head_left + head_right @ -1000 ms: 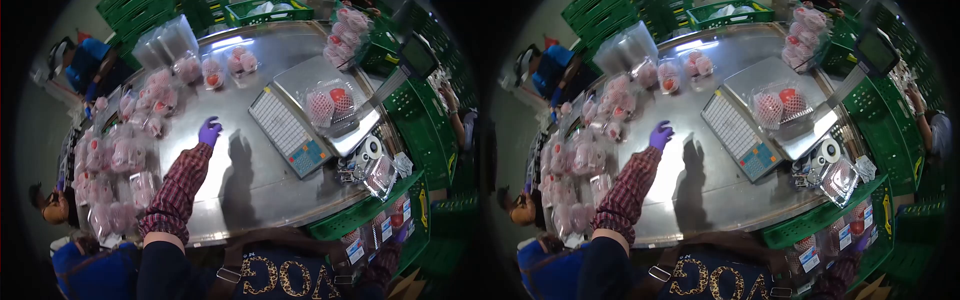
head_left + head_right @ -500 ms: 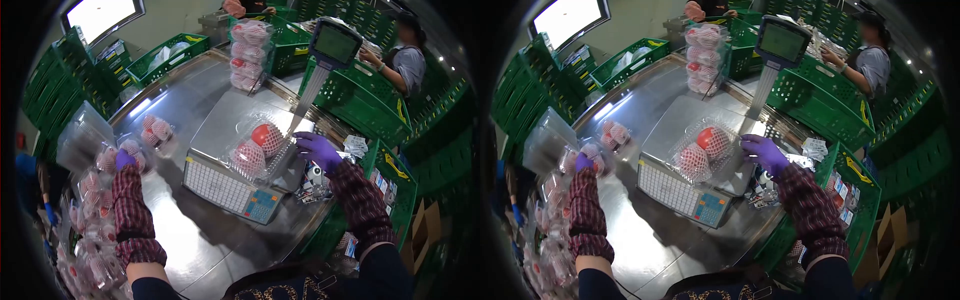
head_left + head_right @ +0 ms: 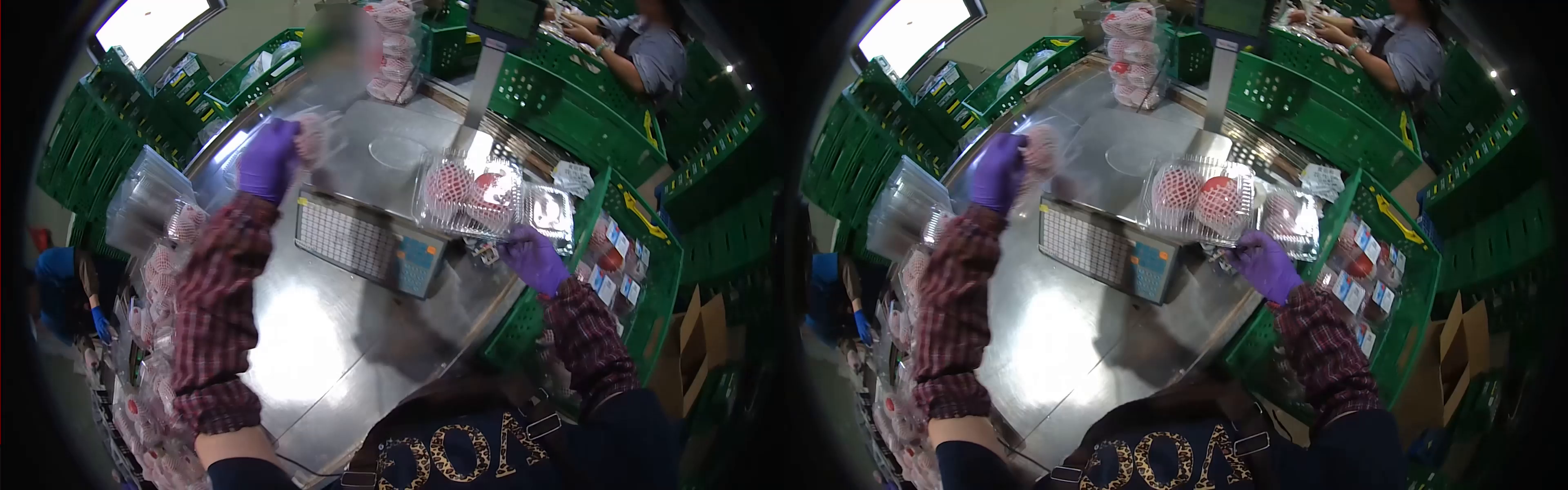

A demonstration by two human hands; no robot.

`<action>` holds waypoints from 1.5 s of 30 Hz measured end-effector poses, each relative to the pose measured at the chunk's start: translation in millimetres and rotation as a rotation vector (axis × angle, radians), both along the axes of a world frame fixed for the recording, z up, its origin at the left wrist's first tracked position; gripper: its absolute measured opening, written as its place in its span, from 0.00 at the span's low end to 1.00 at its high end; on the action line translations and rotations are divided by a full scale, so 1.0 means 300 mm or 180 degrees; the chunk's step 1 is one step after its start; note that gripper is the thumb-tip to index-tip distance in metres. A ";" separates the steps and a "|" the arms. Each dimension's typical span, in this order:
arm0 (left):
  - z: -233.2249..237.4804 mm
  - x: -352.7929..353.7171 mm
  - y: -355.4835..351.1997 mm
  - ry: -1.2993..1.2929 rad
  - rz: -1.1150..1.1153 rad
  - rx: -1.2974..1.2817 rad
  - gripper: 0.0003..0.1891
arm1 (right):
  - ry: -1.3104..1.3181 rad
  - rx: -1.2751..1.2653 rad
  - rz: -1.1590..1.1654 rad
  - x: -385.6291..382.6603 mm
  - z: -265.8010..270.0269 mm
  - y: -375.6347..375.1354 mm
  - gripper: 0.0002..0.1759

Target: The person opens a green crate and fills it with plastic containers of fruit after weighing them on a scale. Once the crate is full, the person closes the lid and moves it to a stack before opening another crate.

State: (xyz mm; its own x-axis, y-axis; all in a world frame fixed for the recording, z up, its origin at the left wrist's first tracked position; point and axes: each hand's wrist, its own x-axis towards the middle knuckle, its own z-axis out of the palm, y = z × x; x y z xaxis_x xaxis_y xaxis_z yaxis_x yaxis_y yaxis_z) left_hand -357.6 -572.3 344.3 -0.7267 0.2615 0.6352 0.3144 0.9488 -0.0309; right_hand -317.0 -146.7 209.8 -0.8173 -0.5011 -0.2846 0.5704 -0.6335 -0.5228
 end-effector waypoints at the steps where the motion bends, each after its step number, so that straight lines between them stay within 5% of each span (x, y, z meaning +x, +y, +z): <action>1: -0.075 -0.008 0.063 0.0036 -0.0171 -0.0183 0.12 | -0.0127 0.0117 -0.0249 0.064 0.035 -0.005 0.02; 4: -0.203 0.095 0.328 -0.0089 -0.0089 -0.0665 0.10 | -0.0184 0.0073 -0.0627 0.201 0.106 -0.019 0.05; 7: -0.262 0.330 0.512 -0.0908 -0.0810 0.1561 0.27 | -0.0139 0.0360 -0.0861 0.319 0.131 -0.013 0.09; 9: -0.341 0.469 0.579 -0.3244 -0.0795 0.5252 0.37 | -0.0013 0.0647 -0.0826 0.409 0.198 -0.044 0.12; 11: -0.294 0.561 0.616 -0.3629 -0.1761 0.6929 0.36 | 0.0322 0.0628 -0.0287 0.477 0.142 -0.041 0.13; 12: -0.289 0.580 0.631 -0.3419 -0.1603 0.6820 0.32 | 0.0438 0.0940 0.0058 0.501 0.143 -0.049 0.12; 13: -0.330 0.588 0.615 -0.3277 -0.1414 0.7575 0.28 | 0.0568 0.1248 0.0421 0.509 0.165 -0.055 0.11; 15: -0.359 0.639 0.575 -0.3090 -0.1306 0.7988 0.28 | 0.2086 0.2697 0.1183 0.417 0.170 0.018 0.11; 18: -0.411 0.743 0.531 -0.2645 -0.0817 0.7993 0.30 | 0.3272 0.5358 -0.0526 0.186 0.119 0.140 0.17; 20: -0.429 0.783 0.549 -0.2334 -0.0650 0.7758 0.33 | 0.3995 0.6599 -0.0357 0.080 -0.016 0.158 0.16; 21: -0.430 0.795 0.568 -0.2245 -0.0664 0.7647 0.35 | 0.3768 0.6558 0.0028 0.056 -0.055 0.164 0.15; 23: -0.423 0.806 0.596 -0.2119 -0.0620 0.7189 0.34 | 0.3335 0.6420 0.0769 0.030 -0.057 0.143 0.13; 24: -0.413 0.802 0.614 -0.2022 -0.0619 0.7160 0.36 | 0.3717 0.6225 0.0241 0.061 -0.008 0.175 0.10; 25: -0.401 0.792 0.636 -0.1926 -0.0605 0.7147 0.38 | 0.3144 0.5669 0.0244 0.095 0.105 0.167 0.11; 27: -0.397 0.768 0.676 -0.1963 -0.0729 0.7115 0.39 | 0.1967 0.3127 0.0423 0.184 0.242 0.117 0.15; 29: -0.374 0.721 0.737 -0.2129 -0.0983 0.7110 0.38 | 0.2796 0.3451 0.0299 0.265 0.293 0.009 0.18; 31: -0.359 0.682 0.803 -0.2161 -0.1116 0.7136 0.37 | 0.4221 0.4927 -0.0769 0.301 0.276 -0.024 0.18; 32: -0.334 0.662 0.828 -0.2247 -0.1106 0.7150 0.37 | 0.3461 0.5420 0.0166 0.301 0.334 0.030 0.30; 35: -0.280 0.587 0.944 -0.2368 -0.1399 0.7110 0.37 | 0.2731 0.4047 -0.1557 0.340 0.175 0.210 0.40; 36: -0.269 0.552 1.005 -0.2345 -0.1707 0.7014 0.37 | 0.1524 0.2572 -0.0759 0.370 0.178 0.255 0.44; 37: -0.255 0.530 1.066 -0.2321 -0.2003 0.6915 0.37 | 0.0653 0.1646 -0.0982 0.370 0.149 0.274 0.36; 39: -0.207 0.494 1.165 -0.2744 -0.2326 0.6381 0.44 | 0.0162 0.0262 -0.1418 0.362 0.153 0.365 0.33; 41: -0.206 0.462 1.202 -0.3289 -0.2280 0.5797 0.47 | 0.0465 -0.0310 -0.1746 0.289 0.171 0.524 0.29; 45: -0.270 0.501 1.067 -0.3396 -0.1862 0.5437 0.42 | 0.1221 0.1177 -0.2658 0.070 0.029 0.998 0.27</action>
State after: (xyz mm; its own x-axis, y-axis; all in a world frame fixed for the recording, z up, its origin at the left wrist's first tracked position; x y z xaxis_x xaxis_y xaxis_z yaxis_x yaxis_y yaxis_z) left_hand -207.2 -252.2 263.3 -0.9551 0.2861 -0.0765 -0.1823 -0.3642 0.9133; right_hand -296.0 152.8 218.5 -0.9373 0.3449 0.0510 -0.2343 -0.5148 -0.8247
